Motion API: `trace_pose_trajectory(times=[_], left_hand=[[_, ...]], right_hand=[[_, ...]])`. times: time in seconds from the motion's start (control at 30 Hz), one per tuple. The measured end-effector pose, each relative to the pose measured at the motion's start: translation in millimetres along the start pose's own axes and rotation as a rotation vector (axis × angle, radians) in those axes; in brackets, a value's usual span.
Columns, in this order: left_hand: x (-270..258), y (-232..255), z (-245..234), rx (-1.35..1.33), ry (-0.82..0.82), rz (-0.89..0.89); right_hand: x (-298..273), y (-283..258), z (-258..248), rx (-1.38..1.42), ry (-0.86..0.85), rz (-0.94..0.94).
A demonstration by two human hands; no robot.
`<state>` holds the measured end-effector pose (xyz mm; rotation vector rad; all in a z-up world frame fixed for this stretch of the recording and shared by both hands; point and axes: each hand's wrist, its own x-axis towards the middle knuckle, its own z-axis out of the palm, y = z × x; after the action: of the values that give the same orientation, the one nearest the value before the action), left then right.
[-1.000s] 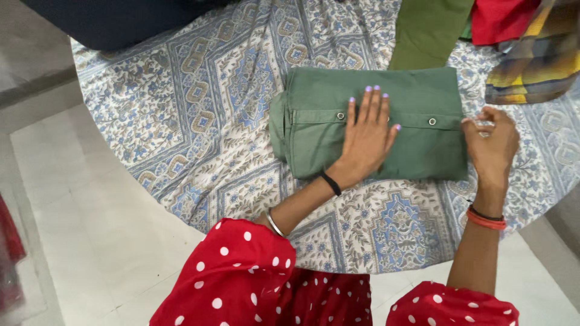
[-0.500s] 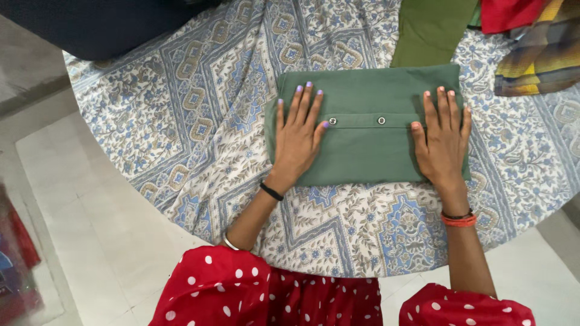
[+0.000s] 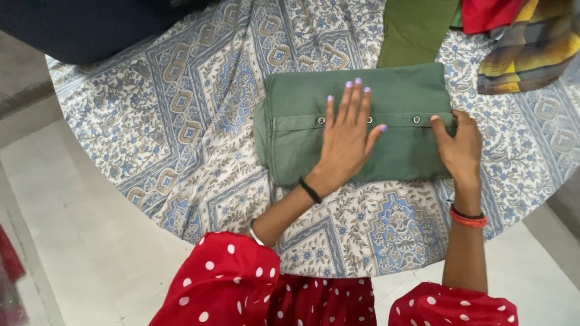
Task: The person folds a green shirt on a table with a patterned cloth, smoothing the fabric by hand and aligning the sleeves and body before performing multiple folds.
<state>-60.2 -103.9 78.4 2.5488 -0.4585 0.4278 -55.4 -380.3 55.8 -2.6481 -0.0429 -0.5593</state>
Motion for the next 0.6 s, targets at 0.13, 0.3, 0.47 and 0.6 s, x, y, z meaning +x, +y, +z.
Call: trace_pose_trajectory(times=[0.13,0.3,0.47,0.6], left_hand=[[0.6,5.1,22.1,0.101,0.026,0.045],[-6.6,-0.1,30.6,0.075,0.041,0.071],[-8.2,-4.6,24.9,-0.04,0.099,0.092],[-18.4,-7.7,9.7,-0.271,0.141,0.119]], right_hand=[[15.2,-5.7,-23.3,0.547,-0.325,0.545],[13.8,-38.8,-48.1,0.709,-0.349,0.462],[17.5,-102.0,-72.6,0.467,-0.226,0.254],[15.1,-176.7,-106.7,0.257,-0.303,0.153]])
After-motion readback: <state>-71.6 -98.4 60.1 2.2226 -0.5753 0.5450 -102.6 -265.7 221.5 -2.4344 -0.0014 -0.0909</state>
